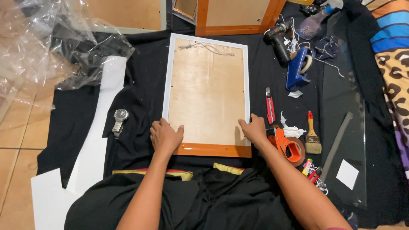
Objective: The person applies clear packing tape along the edges of a rectangular wooden frame using a handheld tape dispenser. They rotate the frame to reach each side, press the tape down, and wipe the surface with a white cloth.
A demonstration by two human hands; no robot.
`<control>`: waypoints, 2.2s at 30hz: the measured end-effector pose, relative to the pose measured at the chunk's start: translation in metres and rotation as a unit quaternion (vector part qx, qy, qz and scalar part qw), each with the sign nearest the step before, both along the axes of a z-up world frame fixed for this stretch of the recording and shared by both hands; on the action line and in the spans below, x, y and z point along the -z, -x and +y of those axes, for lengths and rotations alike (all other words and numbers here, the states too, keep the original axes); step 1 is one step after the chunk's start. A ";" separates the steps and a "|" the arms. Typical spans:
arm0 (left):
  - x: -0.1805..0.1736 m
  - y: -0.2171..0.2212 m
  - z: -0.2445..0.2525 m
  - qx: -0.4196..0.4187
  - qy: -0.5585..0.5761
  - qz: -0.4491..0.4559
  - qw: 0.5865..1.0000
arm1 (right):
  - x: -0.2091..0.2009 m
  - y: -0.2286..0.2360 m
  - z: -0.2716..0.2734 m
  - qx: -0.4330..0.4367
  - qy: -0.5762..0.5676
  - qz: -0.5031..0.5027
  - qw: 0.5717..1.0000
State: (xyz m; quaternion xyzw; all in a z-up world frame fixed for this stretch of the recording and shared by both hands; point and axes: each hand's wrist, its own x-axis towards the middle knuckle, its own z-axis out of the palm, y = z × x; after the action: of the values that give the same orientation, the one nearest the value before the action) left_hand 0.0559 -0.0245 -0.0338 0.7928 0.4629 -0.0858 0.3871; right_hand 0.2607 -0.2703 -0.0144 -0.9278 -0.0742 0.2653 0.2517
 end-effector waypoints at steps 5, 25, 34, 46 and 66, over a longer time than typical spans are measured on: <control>-0.015 -0.001 -0.001 -0.052 0.035 -0.006 0.998 | 0.003 -0.005 0.003 0.050 -0.005 0.036 0.998; -0.020 0.001 0.006 -0.201 0.008 -0.087 0.976 | -0.018 0.006 0.014 0.234 -0.124 -0.008 0.964; 0.006 0.004 0.000 -0.236 -0.087 -0.270 0.929 | -0.055 0.032 -0.023 0.271 -0.221 -0.165 0.922; 0.016 0.019 0.005 -0.312 -0.053 -0.387 0.866 | -0.090 0.102 -0.070 0.175 -0.285 -0.197 0.922; -0.037 0.040 -0.014 -0.253 -0.053 -0.544 0.798 | -0.408 0.075 0.015 -0.294 -0.086 -0.702 0.643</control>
State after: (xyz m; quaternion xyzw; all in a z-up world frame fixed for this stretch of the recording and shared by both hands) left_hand 0.0159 -0.0386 0.0034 0.5829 0.3643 0.4852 0.5404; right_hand 0.1862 -0.2553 0.3940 -0.7395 -0.5198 -0.4128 0.1121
